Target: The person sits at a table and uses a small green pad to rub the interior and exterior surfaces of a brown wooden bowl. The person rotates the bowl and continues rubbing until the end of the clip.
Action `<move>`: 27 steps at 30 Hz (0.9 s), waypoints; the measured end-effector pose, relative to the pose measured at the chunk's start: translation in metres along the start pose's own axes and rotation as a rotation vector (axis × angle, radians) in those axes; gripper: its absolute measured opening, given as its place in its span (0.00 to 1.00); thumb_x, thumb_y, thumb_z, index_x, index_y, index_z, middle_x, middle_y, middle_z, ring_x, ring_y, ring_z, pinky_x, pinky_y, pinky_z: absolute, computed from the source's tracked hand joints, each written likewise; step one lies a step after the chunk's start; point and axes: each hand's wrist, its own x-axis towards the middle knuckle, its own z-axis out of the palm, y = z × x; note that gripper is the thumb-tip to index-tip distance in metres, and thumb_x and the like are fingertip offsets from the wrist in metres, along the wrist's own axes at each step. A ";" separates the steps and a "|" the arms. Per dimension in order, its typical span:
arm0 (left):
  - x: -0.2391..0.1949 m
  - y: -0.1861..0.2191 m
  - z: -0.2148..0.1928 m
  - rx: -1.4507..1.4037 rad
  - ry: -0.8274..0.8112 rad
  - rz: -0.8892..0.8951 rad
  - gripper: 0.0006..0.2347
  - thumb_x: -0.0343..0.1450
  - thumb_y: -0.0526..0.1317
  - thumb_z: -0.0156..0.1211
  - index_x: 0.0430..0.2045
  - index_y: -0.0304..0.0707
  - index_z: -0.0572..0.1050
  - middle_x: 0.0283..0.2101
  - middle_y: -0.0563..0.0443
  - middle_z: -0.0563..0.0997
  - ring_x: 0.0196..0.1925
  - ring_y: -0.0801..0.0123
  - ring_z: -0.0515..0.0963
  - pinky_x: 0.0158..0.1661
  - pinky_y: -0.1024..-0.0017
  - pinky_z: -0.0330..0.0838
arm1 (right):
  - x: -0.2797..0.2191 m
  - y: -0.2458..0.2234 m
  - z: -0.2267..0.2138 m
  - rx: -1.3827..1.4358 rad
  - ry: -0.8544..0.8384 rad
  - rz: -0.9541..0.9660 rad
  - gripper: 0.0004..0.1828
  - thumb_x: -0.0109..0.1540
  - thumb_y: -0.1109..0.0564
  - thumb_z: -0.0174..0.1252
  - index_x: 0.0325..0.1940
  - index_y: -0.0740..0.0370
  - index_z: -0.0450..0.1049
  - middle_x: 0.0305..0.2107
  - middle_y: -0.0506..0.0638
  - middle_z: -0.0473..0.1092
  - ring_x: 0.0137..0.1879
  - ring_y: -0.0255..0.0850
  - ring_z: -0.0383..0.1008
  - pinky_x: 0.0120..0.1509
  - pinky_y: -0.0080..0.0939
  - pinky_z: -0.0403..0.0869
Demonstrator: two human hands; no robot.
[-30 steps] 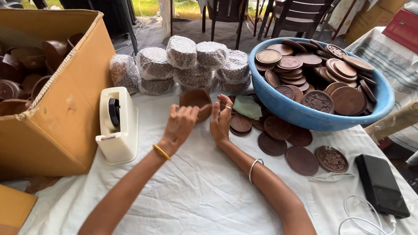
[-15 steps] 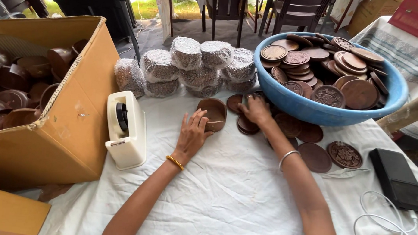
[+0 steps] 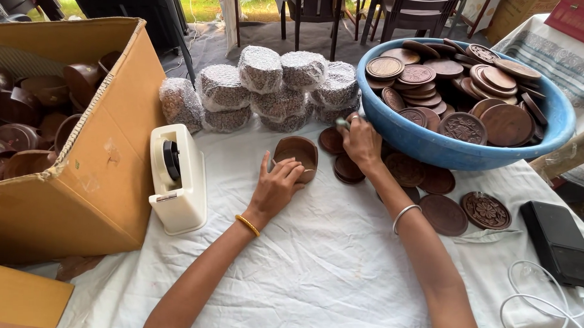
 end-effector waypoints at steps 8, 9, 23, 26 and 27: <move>0.018 0.011 -0.045 0.027 -0.037 -0.173 0.16 0.63 0.49 0.72 0.37 0.44 0.78 0.64 0.52 0.72 0.71 0.61 0.66 0.70 0.32 0.45 | -0.017 -0.043 -0.008 0.450 0.225 -0.320 0.14 0.72 0.51 0.50 0.48 0.66 0.61 0.41 0.65 0.78 0.21 0.48 0.74 0.20 0.44 0.71; 0.017 0.009 -0.039 0.028 -0.036 -0.173 0.16 0.63 0.49 0.72 0.37 0.44 0.78 0.64 0.52 0.72 0.71 0.61 0.66 0.70 0.32 0.45 | -0.019 -0.049 -0.002 0.451 0.226 -0.321 0.14 0.72 0.51 0.50 0.48 0.66 0.61 0.41 0.65 0.78 0.21 0.48 0.74 0.20 0.44 0.71; 0.011 -0.017 -0.020 -0.179 -0.021 -0.582 0.28 0.61 0.54 0.75 0.41 0.26 0.73 0.65 0.13 0.60 0.63 0.28 0.70 0.51 0.49 0.77 | -0.059 -0.074 0.070 0.077 0.006 -0.504 0.15 0.70 0.66 0.48 0.60 0.75 0.62 0.68 0.84 0.53 0.32 0.55 0.82 0.34 0.44 0.82; 0.014 -0.018 -0.028 -0.256 -0.052 -0.620 0.30 0.60 0.58 0.76 0.38 0.25 0.73 0.60 0.22 0.70 0.46 0.41 0.83 0.43 0.56 0.84 | -0.057 -0.084 0.047 0.123 -0.008 -0.486 0.32 0.63 0.69 0.44 0.73 0.70 0.57 0.68 0.80 0.54 0.30 0.57 0.81 0.29 0.48 0.81; 0.014 -0.019 -0.028 -0.255 -0.053 -0.621 0.30 0.60 0.58 0.76 0.38 0.25 0.73 0.60 0.22 0.70 0.46 0.41 0.83 0.43 0.56 0.84 | -0.059 -0.086 0.033 0.125 -0.007 -0.486 0.32 0.63 0.69 0.44 0.73 0.70 0.57 0.68 0.80 0.54 0.30 0.57 0.81 0.29 0.48 0.81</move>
